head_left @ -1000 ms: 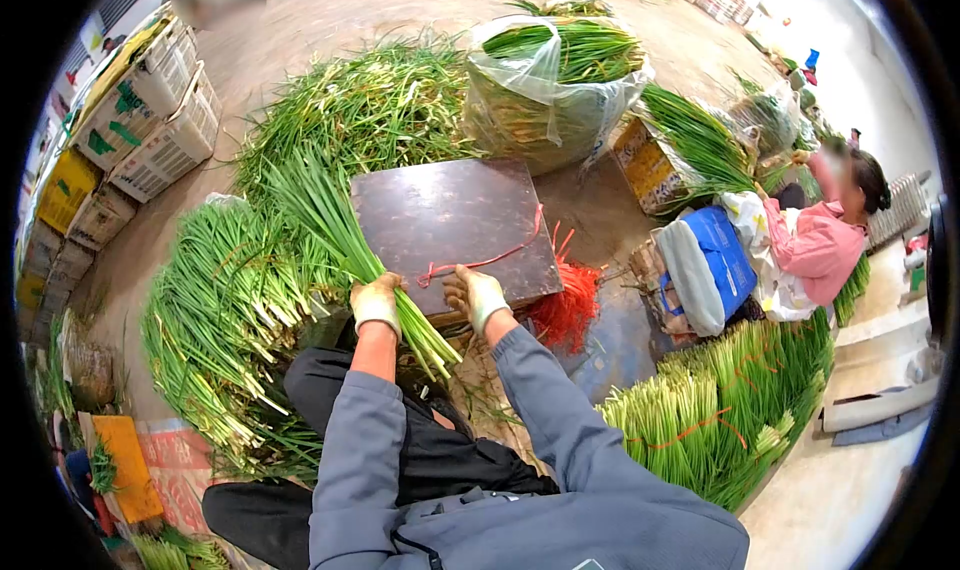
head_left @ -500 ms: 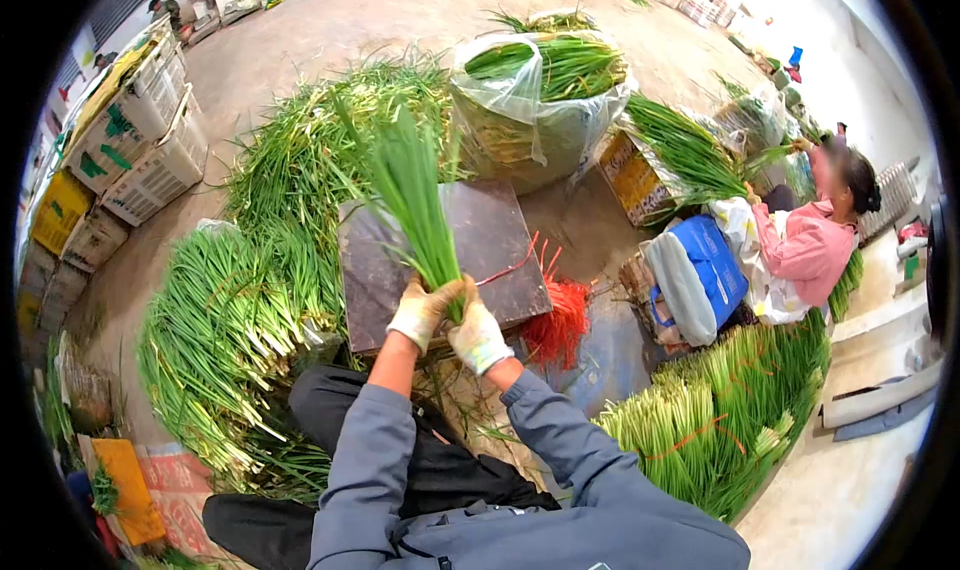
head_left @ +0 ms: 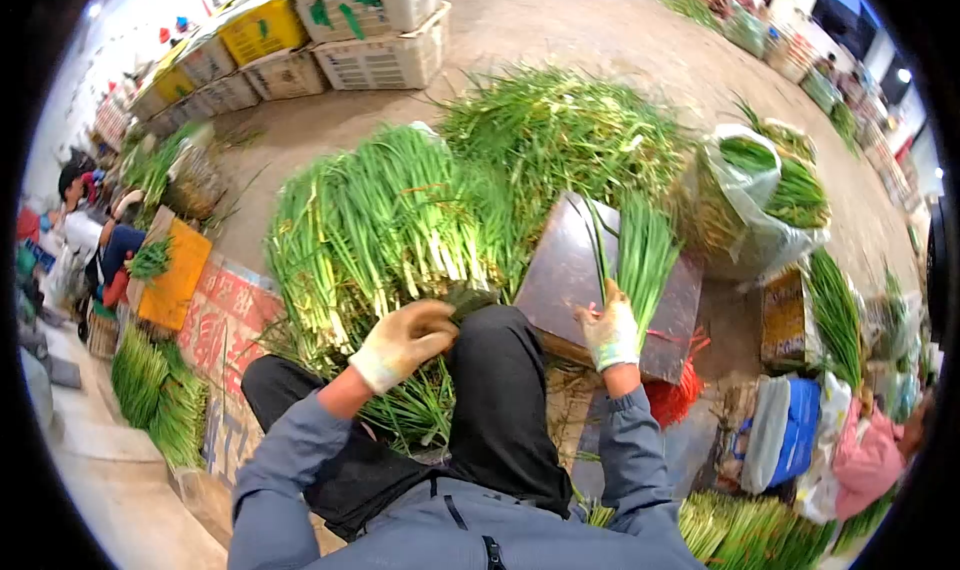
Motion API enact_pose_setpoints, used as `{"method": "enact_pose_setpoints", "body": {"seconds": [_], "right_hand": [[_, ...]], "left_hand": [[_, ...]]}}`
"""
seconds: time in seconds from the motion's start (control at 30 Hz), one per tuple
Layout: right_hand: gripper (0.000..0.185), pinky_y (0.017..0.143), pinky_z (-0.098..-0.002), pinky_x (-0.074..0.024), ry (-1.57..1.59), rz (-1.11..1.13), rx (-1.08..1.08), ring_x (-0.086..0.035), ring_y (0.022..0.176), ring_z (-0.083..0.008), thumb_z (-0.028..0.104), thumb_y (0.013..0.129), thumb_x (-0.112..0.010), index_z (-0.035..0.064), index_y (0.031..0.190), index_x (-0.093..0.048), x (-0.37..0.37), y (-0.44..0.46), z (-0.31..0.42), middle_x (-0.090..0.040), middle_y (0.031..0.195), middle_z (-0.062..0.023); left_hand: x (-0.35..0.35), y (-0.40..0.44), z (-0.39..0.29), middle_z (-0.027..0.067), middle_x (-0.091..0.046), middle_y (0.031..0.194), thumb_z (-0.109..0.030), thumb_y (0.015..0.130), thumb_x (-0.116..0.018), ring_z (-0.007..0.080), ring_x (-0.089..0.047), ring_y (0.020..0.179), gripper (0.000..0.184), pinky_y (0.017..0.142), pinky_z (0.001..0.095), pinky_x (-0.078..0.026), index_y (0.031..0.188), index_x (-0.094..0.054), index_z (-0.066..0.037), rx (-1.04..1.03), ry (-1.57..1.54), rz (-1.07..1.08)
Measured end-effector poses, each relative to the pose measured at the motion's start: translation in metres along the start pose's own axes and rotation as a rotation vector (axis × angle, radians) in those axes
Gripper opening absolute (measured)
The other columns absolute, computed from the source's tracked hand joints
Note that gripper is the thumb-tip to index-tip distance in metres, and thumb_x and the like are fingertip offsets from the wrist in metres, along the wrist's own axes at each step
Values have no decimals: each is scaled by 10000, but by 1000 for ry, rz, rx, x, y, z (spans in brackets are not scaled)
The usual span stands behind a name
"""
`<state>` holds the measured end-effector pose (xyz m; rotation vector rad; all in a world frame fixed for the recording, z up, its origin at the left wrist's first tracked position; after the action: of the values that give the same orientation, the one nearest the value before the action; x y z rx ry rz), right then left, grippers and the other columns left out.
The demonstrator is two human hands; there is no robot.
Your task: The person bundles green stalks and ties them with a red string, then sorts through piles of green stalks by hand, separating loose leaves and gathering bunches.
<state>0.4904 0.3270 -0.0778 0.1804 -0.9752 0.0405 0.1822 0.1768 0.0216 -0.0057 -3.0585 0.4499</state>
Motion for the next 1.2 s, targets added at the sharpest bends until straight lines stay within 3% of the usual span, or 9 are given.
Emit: {"method": "enact_pose_setpoints", "body": {"seconds": [0.23,0.4,0.43,0.7,0.73,0.87,1.03,1.1,1.2], "right_hand": [[529,894,-434,-519,269,215,400,-633,1022,-395,256,842,-739,31,1283,-553,-19,1,151,-653,1118,-216],[605,887,-404,-558,158,510,592,-686,1012,-313,349,866,-738,49,1351,-535,-51,-20,224,-676,1164,-185],[592,934,-404,-535,311,598,584,-670,1062,-305,353,882,-719,60,1360,-530,-77,-24,224,-675,1183,-178],[503,890,-452,-529,175,788,783,-660,1022,-391,357,875,-685,64,1275,-604,-127,-53,246,-677,1137,-217],[478,879,-446,-537,192,764,840,-668,1004,-381,367,867,-689,63,1231,-640,-139,-52,237,-683,1129,-202],[397,867,-418,-530,182,869,678,-673,978,-360,337,873,-696,64,1160,-670,-137,-61,238,-696,1111,-171],[435,906,-382,-527,133,831,685,-690,1012,-322,353,898,-677,9,1163,-668,-164,-78,296,-715,1099,-181],[460,888,-420,-523,191,766,636,-681,998,-365,413,904,-660,11,1127,-685,-181,-86,330,-713,1079,-200],[525,884,-427,-521,1,779,393,-679,994,-372,459,890,-668,-25,1094,-683,-236,-91,357,-704,1059,-240]], "left_hand": [[67,-192,17,163,-690,1067,-28,877,-653,249,-672,1008,448,907,373,-533,1296,-519,54,166,-213,-197],[38,-258,113,211,-695,1059,-103,908,-696,316,-684,982,490,888,444,-547,1332,-507,55,22,-886,-402],[19,-249,70,168,-676,1057,-234,913,-736,285,-681,902,554,800,403,-559,1354,-503,4,59,-713,-450],[56,-162,6,164,-706,1075,-161,886,-706,225,-684,960,510,858,396,-550,1337,-549,18,-10,7,26],[65,-155,-8,109,-716,1073,-175,876,-705,158,-664,989,447,879,318,-533,1271,-604,10,-78,327,-46],[146,-140,20,106,-712,973,-174,900,-651,153,-652,822,396,737,310,-534,1238,-611,28,-106,395,-375],[260,-116,125,172,-703,1064,-36,888,-641,175,-674,751,399,676,294,-567,1274,-575,43,-29,-368,-1010],[268,-109,152,151,-706,1090,-38,867,-658,199,-689,836,387,739,318,-568,1247,-605,16,20,-156,-1106],[273,-83,209,207,-607,1320,-341,824,-751,323,-607,1188,628,1029,379,-463,1343,-553,-49,325,50,-1065]]}}
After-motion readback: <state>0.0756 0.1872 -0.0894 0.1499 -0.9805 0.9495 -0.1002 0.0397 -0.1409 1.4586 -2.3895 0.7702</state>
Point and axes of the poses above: each hand's wrist, its own y-axis towards the middle knuckle, its own x-axis out of the back of the hand, z = x × y, the point moved 2 cm from there along y, towards the middle knuckle
